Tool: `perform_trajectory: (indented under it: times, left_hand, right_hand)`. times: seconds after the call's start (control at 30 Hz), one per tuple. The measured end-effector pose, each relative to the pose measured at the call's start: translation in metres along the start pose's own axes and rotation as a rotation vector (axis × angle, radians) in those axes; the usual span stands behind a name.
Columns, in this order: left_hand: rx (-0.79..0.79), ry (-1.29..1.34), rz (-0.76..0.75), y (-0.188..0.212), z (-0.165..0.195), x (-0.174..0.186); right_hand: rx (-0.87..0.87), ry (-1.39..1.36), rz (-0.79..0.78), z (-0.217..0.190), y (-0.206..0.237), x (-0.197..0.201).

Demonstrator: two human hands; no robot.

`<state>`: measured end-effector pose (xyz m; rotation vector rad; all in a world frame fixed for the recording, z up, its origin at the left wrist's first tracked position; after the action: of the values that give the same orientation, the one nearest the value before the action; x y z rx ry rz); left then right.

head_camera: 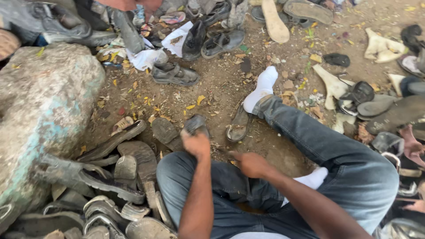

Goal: The person sits on the ground and uses a knife to scrape and separate the sole from the upper of a worn shoe. They repeatedly pry and cut along the seam, then set the shoe aside and pick up another shoe to continue the same process.

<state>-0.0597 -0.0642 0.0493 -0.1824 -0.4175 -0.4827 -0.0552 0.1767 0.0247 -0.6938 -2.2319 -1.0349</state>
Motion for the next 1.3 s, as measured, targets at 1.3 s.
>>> perform_trajectory:
  times: [1.3]
  left_hand:
    - [-0.113,-0.825,-0.910,0.054,0.000,-0.159]
  right_hand:
    - [-0.232,-0.160,0.143,0.091,0.016,0.015]
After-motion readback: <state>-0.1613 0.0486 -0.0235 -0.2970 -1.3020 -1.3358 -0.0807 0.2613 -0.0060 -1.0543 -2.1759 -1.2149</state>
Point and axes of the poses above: each hand's wrist, its own y-axis away from the middle knuckle, its own x-axis out of the back of the hand, z = x × y, the point moved 10 cm from there along -y, towards the middle knuckle, and after that the axes turned 1 degree about -y, right-handed, at the moved point
